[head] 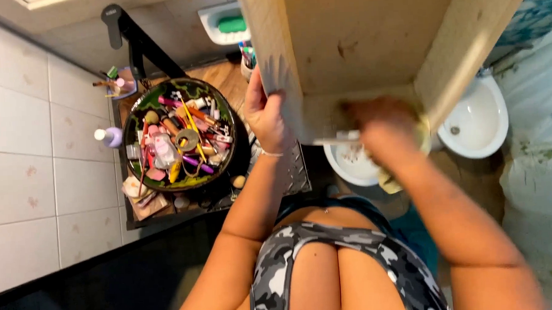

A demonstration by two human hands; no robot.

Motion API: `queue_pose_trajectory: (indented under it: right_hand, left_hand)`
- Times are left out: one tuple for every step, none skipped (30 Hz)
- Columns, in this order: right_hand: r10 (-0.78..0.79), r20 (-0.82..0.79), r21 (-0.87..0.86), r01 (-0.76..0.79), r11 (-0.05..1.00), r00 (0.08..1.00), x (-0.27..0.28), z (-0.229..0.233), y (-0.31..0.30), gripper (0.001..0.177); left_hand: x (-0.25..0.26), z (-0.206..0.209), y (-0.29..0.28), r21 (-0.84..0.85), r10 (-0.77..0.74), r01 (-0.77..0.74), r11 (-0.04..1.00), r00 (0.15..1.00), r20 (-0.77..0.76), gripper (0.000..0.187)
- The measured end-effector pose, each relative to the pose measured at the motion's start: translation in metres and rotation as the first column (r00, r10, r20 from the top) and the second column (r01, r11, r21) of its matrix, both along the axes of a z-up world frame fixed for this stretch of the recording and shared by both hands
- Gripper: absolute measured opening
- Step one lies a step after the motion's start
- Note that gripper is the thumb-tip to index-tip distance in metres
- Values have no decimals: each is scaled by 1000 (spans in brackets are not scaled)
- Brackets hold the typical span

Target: The person wipes a rectangular tray with a cloth, then picks up makeup brushes and other cosmetic items from a bowl and places them into the tray. The person also handles a mascara tube and other makeup products.

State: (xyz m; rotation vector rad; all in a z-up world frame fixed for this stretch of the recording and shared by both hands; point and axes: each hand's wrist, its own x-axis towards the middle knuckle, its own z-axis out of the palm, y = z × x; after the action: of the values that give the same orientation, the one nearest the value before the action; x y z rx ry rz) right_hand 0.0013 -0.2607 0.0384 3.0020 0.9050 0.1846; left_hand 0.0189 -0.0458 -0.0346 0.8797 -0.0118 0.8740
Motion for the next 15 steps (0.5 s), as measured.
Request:
queue_pose_trajectory:
  right_hand:
    - [-8,-21,-3,8,1000,1000,-5,18,17,28]
    - [-54,-173,-99,37,994,983,-8,37,34,28]
    - [-104,-281,-193,50,980,954,2,60,54,29]
    - [-105,-264,-194,54,979,959,-6,22,48,29]
    - [140,-120,193,-115,974,983,-9,-15,44,31]
    - [312,102,519,-318,793,945,-10,-53,41,35]
    - [317,96,520,-320,792,943,4,-26,38,35]
    - [135,-144,282,-90,955,980,19,1,35,35]
    - [-134,-322,-27,133,991,937,28,25,28,36]
    - [-146,-340,-31,144,989,929,9,21,43,36]
    - [-109,-442,2,122,992,890,5,21,60,33]
    - [-66,-537,39,103,994,841,0,21,79,30]
    - [-53,-514,44,89,995,856,0,38,76,30]
    - [-118,-682,204,343,917,722,0,54,73,30]
    - [-114,-848,270,607,748,517,-13,65,69,42]
  left_hand:
    - [-6,7,-4,-3,-8,8,1000,1000,-21,66]
    - [-12,15,-7,-6,-27,27,1000,1000,-7,64]
    - [-1,28,-7,-6,-37,38,999,998,44,62]
    - [-1,18,-9,-7,-37,38,999,997,61,62]
    - [-1,11,-8,-37,-18,19,999,999,39,65]
    - [1,4,-6,-67,1,0,998,1000,17,68]
    - [4,2,-4,-68,6,-6,998,1000,11,68]
    - [7,0,-1,-75,4,-3,997,1000,14,69]
    - [5,-4,-3,-82,-15,16,997,1000,4,70]
    - [-6,-1,-4,-84,-27,26,996,1000,-15,70]
    - [-3,7,-1,-29,-13,13,1000,1000,-23,69]
    - [1,16,3,27,2,-1,1000,1000,-30,68]
    - [2,23,-1,30,16,-16,999,1000,-2,68]
    - [3,29,-5,-38,24,-24,999,1000,8,67]
    - [-10,30,-11,-108,19,-21,994,1000,-19,67]
